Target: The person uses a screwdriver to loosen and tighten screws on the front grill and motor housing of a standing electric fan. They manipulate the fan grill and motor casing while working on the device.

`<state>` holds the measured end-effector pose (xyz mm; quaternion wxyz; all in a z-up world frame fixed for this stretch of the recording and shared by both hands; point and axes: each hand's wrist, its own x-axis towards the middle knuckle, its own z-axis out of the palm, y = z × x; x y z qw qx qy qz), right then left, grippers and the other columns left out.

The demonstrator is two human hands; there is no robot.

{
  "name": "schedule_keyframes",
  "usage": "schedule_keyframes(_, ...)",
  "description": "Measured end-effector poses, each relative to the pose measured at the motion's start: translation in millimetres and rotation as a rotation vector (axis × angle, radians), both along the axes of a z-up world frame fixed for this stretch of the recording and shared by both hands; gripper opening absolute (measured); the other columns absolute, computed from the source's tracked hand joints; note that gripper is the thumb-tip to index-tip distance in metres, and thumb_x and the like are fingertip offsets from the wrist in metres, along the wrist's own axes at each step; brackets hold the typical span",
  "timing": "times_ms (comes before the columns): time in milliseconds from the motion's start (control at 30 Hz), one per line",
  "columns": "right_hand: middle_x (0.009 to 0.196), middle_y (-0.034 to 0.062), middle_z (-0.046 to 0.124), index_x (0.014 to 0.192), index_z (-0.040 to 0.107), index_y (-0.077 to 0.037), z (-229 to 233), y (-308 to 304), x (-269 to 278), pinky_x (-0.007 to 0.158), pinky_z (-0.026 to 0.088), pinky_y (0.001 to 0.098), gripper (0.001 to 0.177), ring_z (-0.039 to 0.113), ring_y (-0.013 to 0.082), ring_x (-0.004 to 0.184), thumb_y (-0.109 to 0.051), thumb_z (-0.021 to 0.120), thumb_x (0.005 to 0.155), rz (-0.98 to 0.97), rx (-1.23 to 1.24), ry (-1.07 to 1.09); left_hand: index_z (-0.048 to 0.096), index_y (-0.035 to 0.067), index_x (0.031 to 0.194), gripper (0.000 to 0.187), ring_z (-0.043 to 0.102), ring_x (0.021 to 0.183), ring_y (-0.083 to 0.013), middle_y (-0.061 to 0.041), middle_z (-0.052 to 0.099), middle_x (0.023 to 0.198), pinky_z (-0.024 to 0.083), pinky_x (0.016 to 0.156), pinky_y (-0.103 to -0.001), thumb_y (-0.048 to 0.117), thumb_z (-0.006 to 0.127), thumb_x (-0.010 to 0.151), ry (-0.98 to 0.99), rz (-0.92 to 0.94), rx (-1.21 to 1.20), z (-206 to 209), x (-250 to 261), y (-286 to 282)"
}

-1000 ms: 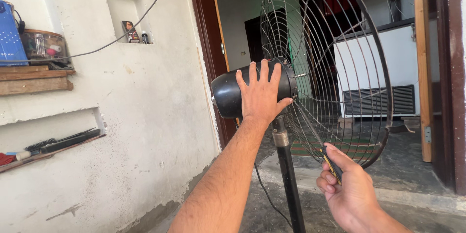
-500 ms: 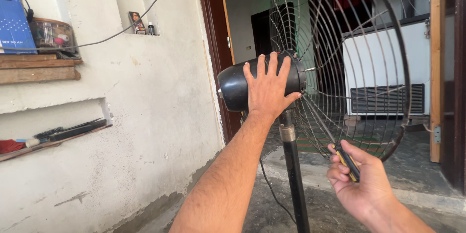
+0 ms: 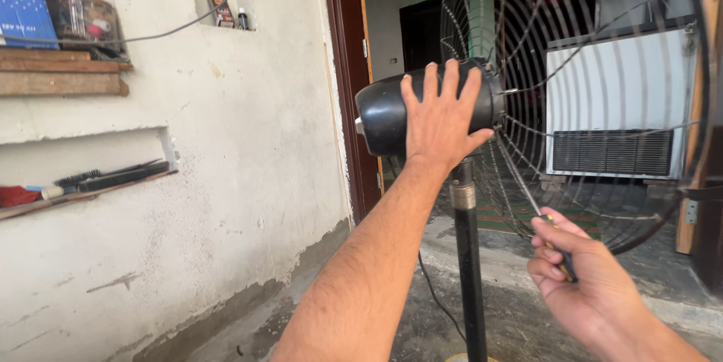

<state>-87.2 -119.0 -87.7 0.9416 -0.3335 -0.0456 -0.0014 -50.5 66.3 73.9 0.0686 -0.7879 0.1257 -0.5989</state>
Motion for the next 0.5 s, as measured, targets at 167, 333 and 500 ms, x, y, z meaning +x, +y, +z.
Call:
schedule_keyframes(167,0.088,0.0057,0.056,0.108,0.056,-0.001,-1.2,-12.5,5.7,0.055,0.034,0.0212,0.021,0.042,0.0073,0.065,-0.018,0.064,0.099,-0.039,0.055,0.028,0.043,0.019,0.143,0.101,0.037,0.142,-0.0377,-0.012,0.044,0.148,0.027,0.116,-0.069,0.063,0.085,0.063,-0.038,0.002,-0.005,-4.4,3.3,0.6)
schedule_keyframes(333,0.087,0.0060,0.058,0.110,0.058,0.001,-3.8,-17.9,13.4,0.056,0.037,0.0242,0.020,0.044,0.0080,0.063,-0.017,0.062,0.102,0.030,0.022,-0.113,0.044,0.020,0.143,0.097,0.038,0.143,-0.0378,-0.013,0.045,0.149,0.029,0.117,-0.069,0.066,0.081,0.065,-0.094,-0.011,-0.017,-7.0,12.4,1.8)
schedule_keyframes(500,0.087,0.0057,0.058,0.122,0.062,0.003,-19.9,-24.6,20.2,0.053,0.037,0.0224,0.029,0.046,0.0070,0.063,-0.016,0.063,0.101,0.016,-0.016,-0.231,0.041,0.020,0.145,0.097,0.038,0.144,-0.0389,-0.015,0.044,0.150,0.029,0.119,-0.068,0.068,0.078,0.069,-0.098,-0.013,0.011,-9.0,24.2,6.3)
